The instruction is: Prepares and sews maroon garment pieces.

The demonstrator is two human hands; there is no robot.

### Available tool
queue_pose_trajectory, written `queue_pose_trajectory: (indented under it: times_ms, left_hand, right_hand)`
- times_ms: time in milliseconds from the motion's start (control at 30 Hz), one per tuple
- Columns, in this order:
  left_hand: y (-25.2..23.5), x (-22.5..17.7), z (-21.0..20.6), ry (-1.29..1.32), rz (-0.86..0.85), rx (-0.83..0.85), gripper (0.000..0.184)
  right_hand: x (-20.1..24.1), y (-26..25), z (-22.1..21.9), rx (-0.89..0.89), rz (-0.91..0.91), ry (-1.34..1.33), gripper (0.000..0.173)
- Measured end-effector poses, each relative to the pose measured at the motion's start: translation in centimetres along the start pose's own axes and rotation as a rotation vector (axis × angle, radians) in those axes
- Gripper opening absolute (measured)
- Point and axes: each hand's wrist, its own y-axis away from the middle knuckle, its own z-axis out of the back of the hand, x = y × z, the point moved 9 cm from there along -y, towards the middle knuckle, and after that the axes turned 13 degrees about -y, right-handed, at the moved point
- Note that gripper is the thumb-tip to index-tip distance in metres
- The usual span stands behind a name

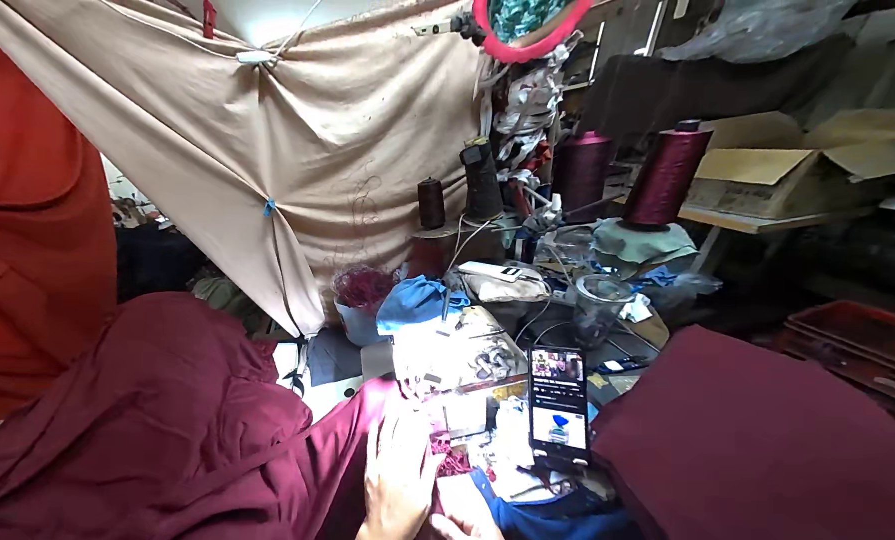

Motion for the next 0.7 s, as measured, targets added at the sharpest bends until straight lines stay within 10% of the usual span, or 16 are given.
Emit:
queue_pose_trajectory:
  times_ms: [467,700]
  left_hand:
    - [-2.0,0.5,-0.3,0.009,0.048,0.097,0.038]
    - [3.8,2.6,2.2,0.276,-0.010,0.084,0.036]
  right_hand:
    - [5.5,-7.6,-0.1,-0.189,0.090,0.049,0.018]
    - [-3.5,1.6,-1.8,0.256,-0.182,0.100,0.025]
